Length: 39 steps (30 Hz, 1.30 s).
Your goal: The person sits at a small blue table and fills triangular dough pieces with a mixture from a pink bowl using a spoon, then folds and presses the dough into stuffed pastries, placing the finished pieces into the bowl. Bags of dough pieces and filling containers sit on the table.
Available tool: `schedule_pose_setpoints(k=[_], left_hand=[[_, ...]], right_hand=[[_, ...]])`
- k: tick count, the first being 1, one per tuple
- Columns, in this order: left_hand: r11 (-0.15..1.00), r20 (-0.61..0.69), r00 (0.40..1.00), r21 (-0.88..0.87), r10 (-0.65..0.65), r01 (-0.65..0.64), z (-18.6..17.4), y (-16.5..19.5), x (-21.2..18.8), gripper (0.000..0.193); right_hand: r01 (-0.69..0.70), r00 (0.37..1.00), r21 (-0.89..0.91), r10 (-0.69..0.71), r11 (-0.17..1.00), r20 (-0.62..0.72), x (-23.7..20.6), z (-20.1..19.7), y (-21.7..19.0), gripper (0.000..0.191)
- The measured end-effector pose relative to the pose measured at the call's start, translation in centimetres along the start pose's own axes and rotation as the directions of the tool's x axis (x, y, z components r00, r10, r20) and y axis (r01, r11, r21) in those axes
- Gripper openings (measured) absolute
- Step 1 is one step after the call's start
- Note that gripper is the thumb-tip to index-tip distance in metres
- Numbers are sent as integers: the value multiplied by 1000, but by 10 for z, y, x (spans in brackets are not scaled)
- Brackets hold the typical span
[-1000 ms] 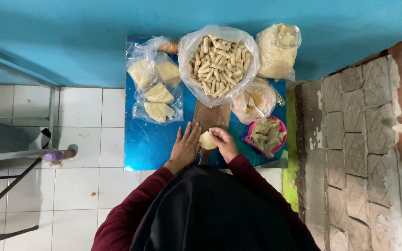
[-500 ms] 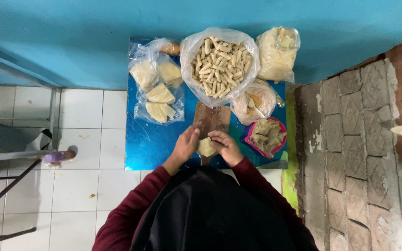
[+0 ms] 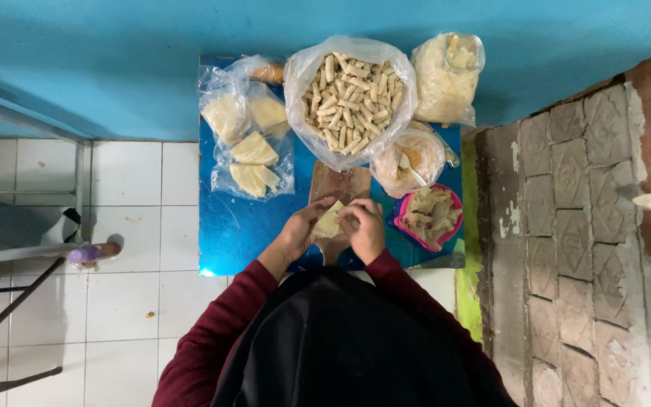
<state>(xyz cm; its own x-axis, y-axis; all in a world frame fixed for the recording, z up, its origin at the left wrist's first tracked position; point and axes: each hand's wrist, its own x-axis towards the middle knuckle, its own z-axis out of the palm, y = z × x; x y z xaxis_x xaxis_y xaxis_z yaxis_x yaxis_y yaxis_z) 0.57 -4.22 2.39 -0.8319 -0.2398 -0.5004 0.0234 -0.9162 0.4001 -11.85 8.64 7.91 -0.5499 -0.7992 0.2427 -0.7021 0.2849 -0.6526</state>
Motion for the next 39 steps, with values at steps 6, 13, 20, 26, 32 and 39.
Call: schedule_pose_setpoints(k=[6, 13, 20, 26, 32, 39], left_hand=[[985, -246, 956, 102, 161, -140, -20, -3, 7, 39], [952, -480, 822, 166, 307, -259, -34, -13, 2, 41], [936, -253, 908, 207, 334, -286, -30, -14, -6, 52], [960, -85, 958, -35, 273, -277, -18, 4, -12, 64], [926, 271, 886, -116, 377, -359, -25, 8, -7, 85], [968, 105, 964, 36, 243, -248, -9, 14, -11, 102]], right_hand=[[-105, 994, 272, 95, 957, 50, 16, 21, 15, 13], [-105, 993, 207, 114, 973, -31, 60, 43, 33, 30], [124, 981, 0, -123, 992, -153, 59, 33, 31, 33], [297, 918, 153, -326, 943, 227, 32, 19, 14, 23], [143, 952, 272, -207, 952, 225, 27, 16, 4, 15], [57, 969, 328, -131, 943, 209, 24, 13, -1, 12]])
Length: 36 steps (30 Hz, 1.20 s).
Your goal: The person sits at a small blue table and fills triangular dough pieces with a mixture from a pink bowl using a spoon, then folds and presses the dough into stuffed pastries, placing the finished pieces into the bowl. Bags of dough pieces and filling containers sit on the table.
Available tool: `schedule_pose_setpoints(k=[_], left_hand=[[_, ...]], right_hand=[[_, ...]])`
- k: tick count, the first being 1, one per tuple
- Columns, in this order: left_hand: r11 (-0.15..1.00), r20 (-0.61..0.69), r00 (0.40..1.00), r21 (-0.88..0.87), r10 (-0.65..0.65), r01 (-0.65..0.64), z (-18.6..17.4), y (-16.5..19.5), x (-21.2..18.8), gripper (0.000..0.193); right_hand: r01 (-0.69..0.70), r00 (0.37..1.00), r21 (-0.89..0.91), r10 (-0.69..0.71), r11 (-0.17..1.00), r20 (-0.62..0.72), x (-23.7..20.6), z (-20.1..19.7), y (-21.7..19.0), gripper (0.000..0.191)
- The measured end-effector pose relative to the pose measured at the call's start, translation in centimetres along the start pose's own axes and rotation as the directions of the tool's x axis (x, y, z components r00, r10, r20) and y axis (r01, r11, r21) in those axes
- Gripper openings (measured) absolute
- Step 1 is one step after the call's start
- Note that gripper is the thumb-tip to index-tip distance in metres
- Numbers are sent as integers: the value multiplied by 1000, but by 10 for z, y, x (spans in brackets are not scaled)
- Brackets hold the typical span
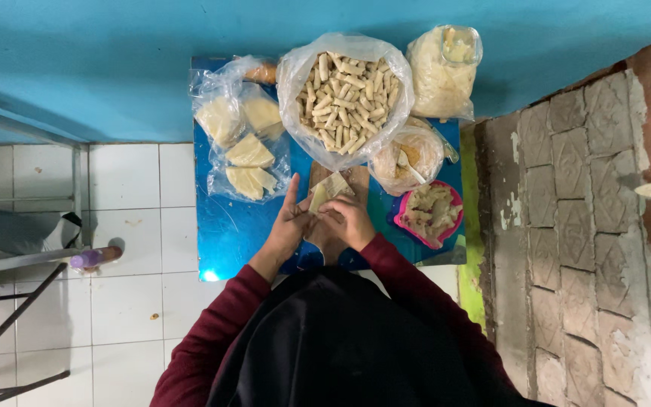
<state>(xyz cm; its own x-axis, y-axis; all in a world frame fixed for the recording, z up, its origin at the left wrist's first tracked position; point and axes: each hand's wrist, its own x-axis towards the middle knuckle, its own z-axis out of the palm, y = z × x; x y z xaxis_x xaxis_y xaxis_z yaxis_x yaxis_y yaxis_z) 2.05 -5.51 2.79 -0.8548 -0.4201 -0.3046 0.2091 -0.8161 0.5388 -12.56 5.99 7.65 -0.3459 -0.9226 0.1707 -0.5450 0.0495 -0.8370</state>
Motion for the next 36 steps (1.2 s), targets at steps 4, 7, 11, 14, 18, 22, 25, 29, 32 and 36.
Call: schedule_pose_setpoints(k=[4, 7, 11, 14, 18, 22, 25, 29, 32, 36], left_hand=[[984, 63, 997, 173, 37, -48, 6, 4, -3, 106], [960, 113, 990, 259, 83, -110, 9, 3, -3, 105], [953, 101, 988, 268, 115, -139, 12, 2, -4, 107], [947, 98, 990, 298, 97, -122, 10, 3, -4, 111], [944, 101, 988, 297, 115, -140, 5, -5, -3, 109], [958, -9, 993, 265, 114, -108, -5, -12, -1, 103], [942, -149, 978, 322, 144, -90, -9, -16, -3, 92], [885, -248, 942, 458, 224, -89, -8, -23, -3, 74], [892, -219, 939, 425, 266, -154, -5, -24, -4, 69], [897, -178, 949, 409, 259, -168, -2, -19, -9, 71]], right_hand=[[24, 999, -42, -26, 999, -32, 1, 1, 1, 8], [-53, 999, 17, 53, 998, -1, 1, 0, 1, 12], [-60, 998, 3, 60, 998, -3, -1, 0, -2, 13], [55, 998, -62, -56, 997, -10, -5, 2, -2, 13], [-49, 999, 48, 48, 998, 22, -9, 5, 7, 13], [-270, 963, 136, 266, 953, 46, -13, 9, 19, 12], [-181, 983, 99, 181, 979, 1, -18, 17, 23, 17], [-280, 959, 148, 282, 948, 11, -22, 27, 28, 15], [-340, 940, 286, 336, 896, 65, -22, 26, 33, 14], [-297, 952, 388, 303, 872, 49, -22, 24, 34, 15]])
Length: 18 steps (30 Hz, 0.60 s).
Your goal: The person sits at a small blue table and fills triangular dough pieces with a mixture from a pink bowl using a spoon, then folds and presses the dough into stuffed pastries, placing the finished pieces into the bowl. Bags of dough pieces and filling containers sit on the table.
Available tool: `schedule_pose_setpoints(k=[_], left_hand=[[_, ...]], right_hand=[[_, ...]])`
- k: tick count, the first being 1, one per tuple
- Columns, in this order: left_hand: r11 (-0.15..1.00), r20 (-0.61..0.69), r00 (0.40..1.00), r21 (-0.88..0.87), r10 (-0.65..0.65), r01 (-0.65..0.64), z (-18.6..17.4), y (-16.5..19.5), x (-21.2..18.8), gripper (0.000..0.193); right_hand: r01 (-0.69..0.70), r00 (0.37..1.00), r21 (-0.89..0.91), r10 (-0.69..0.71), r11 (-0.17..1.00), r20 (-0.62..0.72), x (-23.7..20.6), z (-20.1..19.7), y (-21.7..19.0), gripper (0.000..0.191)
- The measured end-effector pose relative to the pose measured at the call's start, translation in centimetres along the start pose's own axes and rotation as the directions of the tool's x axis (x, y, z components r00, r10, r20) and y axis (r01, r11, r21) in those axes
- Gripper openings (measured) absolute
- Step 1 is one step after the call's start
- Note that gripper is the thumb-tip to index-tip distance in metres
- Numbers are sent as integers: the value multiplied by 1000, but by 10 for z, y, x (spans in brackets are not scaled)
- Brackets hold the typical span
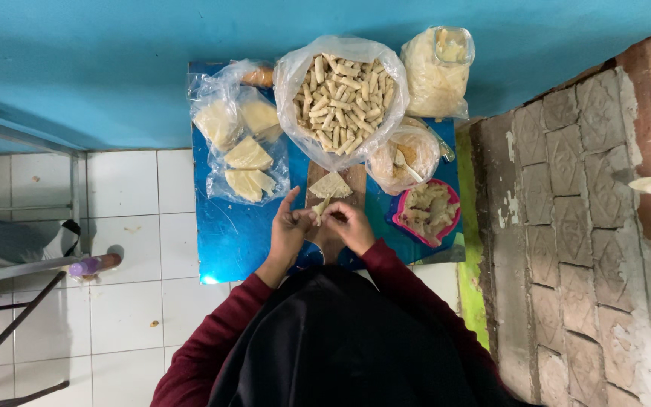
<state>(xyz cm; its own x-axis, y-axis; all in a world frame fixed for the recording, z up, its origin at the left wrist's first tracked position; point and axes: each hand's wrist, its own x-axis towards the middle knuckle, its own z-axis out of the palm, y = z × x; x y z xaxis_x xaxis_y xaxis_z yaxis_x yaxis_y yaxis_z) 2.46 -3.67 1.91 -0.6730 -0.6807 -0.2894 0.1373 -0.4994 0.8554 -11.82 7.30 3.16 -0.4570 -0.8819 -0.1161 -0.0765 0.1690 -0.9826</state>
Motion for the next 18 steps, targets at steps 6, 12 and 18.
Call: schedule_pose_setpoints(k=[6, 12, 18], left_hand=[[956, -26, 996, 285, 83, -72, 7, 6, -7, 71], [973, -25, 995, 214, 95, -88, 12, 16, -7, 69], [795, 14, 978, 581, 208, -177, 11, 22, -18, 63]], right_hand=[[-96, 991, -104, 85, 990, -105, -4, 4, -2, 15], [-49, 998, -9, 48, 999, -32, -3, -1, -2, 11], [-105, 993, 9, 105, 994, -62, -6, 8, -1, 9]])
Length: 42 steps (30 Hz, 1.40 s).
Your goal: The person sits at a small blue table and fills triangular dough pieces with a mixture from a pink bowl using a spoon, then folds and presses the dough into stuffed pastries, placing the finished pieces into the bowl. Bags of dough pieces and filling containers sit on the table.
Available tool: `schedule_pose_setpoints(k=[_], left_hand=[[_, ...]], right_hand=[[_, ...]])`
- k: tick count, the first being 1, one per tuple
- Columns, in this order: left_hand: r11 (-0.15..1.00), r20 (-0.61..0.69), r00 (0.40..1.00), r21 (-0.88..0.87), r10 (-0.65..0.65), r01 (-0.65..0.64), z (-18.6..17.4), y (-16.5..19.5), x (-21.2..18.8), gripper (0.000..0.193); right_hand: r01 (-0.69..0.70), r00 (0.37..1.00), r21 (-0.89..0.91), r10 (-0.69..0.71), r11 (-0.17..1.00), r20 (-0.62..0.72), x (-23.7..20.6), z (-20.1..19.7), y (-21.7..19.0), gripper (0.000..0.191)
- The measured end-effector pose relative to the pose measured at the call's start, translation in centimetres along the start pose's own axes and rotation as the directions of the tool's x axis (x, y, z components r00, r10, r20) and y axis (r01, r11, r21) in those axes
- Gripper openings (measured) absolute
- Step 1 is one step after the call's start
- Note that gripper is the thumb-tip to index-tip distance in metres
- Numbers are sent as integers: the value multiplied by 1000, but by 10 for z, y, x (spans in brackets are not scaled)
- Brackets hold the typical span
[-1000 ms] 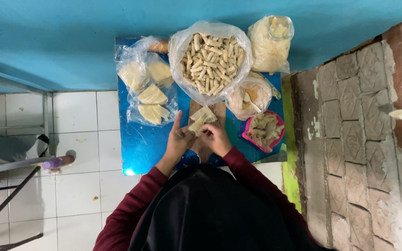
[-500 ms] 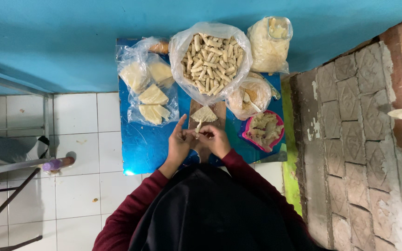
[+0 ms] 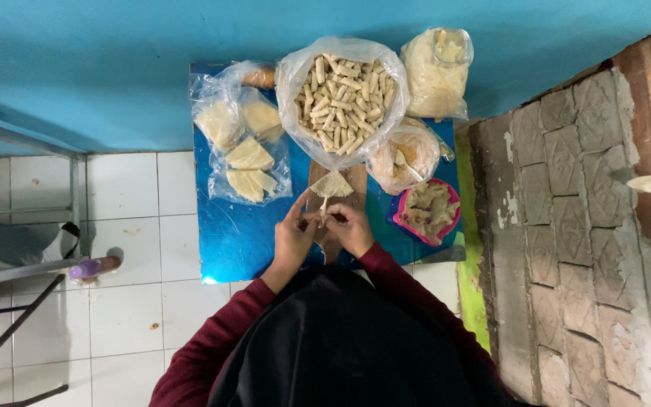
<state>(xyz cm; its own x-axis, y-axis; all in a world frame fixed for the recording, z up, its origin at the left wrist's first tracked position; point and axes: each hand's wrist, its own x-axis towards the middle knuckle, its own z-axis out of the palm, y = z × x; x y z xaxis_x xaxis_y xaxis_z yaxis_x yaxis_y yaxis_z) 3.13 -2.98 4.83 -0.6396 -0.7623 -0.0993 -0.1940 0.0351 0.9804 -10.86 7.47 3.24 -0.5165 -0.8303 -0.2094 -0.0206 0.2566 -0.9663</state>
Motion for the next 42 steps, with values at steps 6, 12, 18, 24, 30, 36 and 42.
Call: schedule_pose_setpoints(k=[6, 12, 18, 24, 30, 36, 42], left_hand=[[892, -3, 996, -445, -87, 77, 1, -15, 10, 58], [997, 34, 998, -38, -62, 63, -10, -3, 5, 57], [936, 103, 994, -343, -40, 73, -15, -8, 16, 52], [898, 166, 977, -395, -136, 192, -10, -37, 23, 47], [786, 174, 962, -556, -209, 271, 3, -48, 28, 41], [995, 14, 999, -86, -47, 48, 5, -20, 15, 41], [997, -14, 1000, -81, -10, 9, 1, 1, 15, 37]], right_hand=[[88, 996, 131, -92, 987, 22, 4, 0, -3, 8], [59, 997, 85, -55, 995, -47, 1, 16, -4, 13], [36, 993, 190, -14, 981, -120, 4, 22, -1, 22], [69, 995, 174, -55, 982, -85, 5, 21, 0, 21], [-45, 993, 338, 78, 940, -85, 7, 9, 6, 24], [-17, 999, 295, 30, 955, -40, 3, 11, 6, 26], [-24, 997, 288, 45, 957, -66, 3, 13, 6, 22]])
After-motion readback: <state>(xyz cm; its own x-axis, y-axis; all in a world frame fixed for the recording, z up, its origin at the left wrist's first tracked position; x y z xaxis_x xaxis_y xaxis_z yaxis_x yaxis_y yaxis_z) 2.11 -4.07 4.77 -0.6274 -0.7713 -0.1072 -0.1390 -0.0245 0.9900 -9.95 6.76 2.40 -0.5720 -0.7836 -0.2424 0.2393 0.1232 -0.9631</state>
